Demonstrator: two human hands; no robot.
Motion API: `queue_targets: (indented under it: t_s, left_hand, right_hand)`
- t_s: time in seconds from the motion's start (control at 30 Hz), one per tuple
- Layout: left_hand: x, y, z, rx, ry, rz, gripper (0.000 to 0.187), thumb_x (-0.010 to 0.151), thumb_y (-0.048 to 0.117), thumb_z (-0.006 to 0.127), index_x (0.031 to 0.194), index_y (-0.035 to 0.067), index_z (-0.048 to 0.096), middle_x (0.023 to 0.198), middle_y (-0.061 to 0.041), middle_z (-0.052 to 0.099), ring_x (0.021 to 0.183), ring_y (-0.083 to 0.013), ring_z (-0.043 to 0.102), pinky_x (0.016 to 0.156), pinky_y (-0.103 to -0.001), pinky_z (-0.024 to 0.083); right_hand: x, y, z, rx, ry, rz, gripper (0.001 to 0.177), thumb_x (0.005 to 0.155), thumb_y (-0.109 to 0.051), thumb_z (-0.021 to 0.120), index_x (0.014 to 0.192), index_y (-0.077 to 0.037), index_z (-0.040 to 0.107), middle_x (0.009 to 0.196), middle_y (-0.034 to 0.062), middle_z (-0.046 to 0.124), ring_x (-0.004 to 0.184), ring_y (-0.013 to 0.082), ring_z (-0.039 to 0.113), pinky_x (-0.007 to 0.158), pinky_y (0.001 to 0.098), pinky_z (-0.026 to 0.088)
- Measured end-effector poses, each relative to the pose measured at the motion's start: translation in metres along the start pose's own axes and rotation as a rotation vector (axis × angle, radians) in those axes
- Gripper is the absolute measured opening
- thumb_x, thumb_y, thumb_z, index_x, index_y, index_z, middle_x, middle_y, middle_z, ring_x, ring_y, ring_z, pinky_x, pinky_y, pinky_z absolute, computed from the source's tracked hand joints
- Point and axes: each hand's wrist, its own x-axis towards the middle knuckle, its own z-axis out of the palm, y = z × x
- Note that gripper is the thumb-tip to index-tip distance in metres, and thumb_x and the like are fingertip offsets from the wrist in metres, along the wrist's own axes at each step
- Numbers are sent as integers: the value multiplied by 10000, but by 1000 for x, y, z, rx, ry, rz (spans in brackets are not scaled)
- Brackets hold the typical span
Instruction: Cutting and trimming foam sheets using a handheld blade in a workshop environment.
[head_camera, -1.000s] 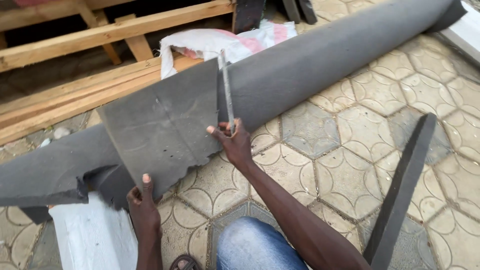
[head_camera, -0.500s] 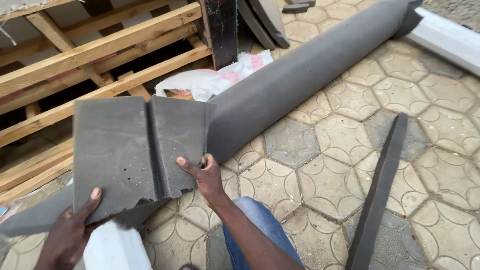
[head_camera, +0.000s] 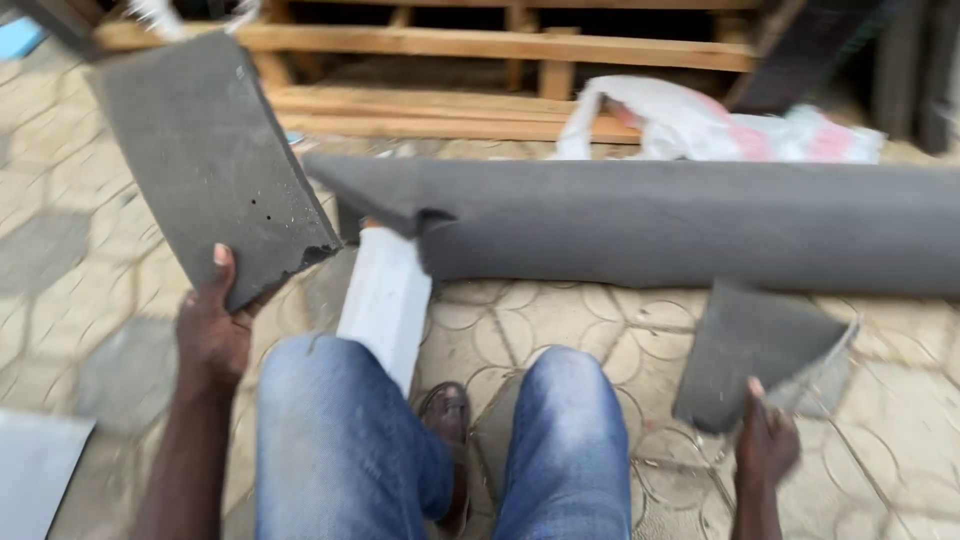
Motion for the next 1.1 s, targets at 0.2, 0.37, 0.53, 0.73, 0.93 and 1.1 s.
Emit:
queue_targets:
  t_s: [0.2, 0.37, 0.53, 0.73, 0.93, 1.1]
  left_hand:
    - [-62, -59, -59, -123, 444, -166, 760, 876, 408, 704, 1404, -105, 515, 1423, -156, 623, 1278, -280, 636, 1022, -438, 633]
    - [-69, -47, -30, -79, 450, -493, 628, 823, 356, 727, 1322, -18, 663, 1243, -165, 731, 1059, -317, 731, 943, -382, 620]
    - [-1, -180, -73, 496, 163, -262, 764, 748, 503, 793, 1381, 254, 446, 1230, -194, 720, 1049, -336, 727, 803, -415, 602]
    - [-14, -136, -61, -116, 285, -543, 628, 694, 320, 807, 1206, -31, 713, 1132, -168, 776, 972, -265, 746, 854, -390, 650]
    - [-21, -122, -106, 56, 58, -681, 586, 731, 321, 750, 1227, 9, 730, 1134, -144, 789, 971, -269, 756, 874, -363, 601]
    - [-1, -131, -117, 240, -142, -693, 452, 766, 408, 747, 1007, 28, 785, 962, -104, 814, 841, -215, 757, 772, -327, 583]
  right_hand:
    - [-15, 59, 19, -226, 82, -95, 757, 1298, -488, 486, 865, 54, 790, 753, 202, 735, 775, 416, 689, 715, 507, 474]
    - [-33, -84, 25, -312, -179, -226, 654, 1245, -644, 387, 1036, -226, 844, 871, 75, 791, 1036, 356, 675, 915, 462, 435]
    - [-90, -242, 61, -110, -342, -546, 566, 1222, -462, 522, 850, -100, 748, 705, 76, 644, 699, 188, 566, 745, 388, 418]
    - [-142, -277, 140, -73, -689, -609, 473, 1154, -414, 514, 845, -75, 630, 716, 66, 598, 589, 185, 468, 520, 357, 385]
    - [-187, -273, 170, -240, -874, -836, 447, 1100, -367, 453, 730, -120, 500, 618, 18, 525, 523, 137, 410, 475, 324, 324]
    - [-222, -286, 212, -501, -945, -918, 272, 1065, -346, 463, 1059, -127, 625, 704, 28, 679, 423, 132, 467, 324, 302, 363]
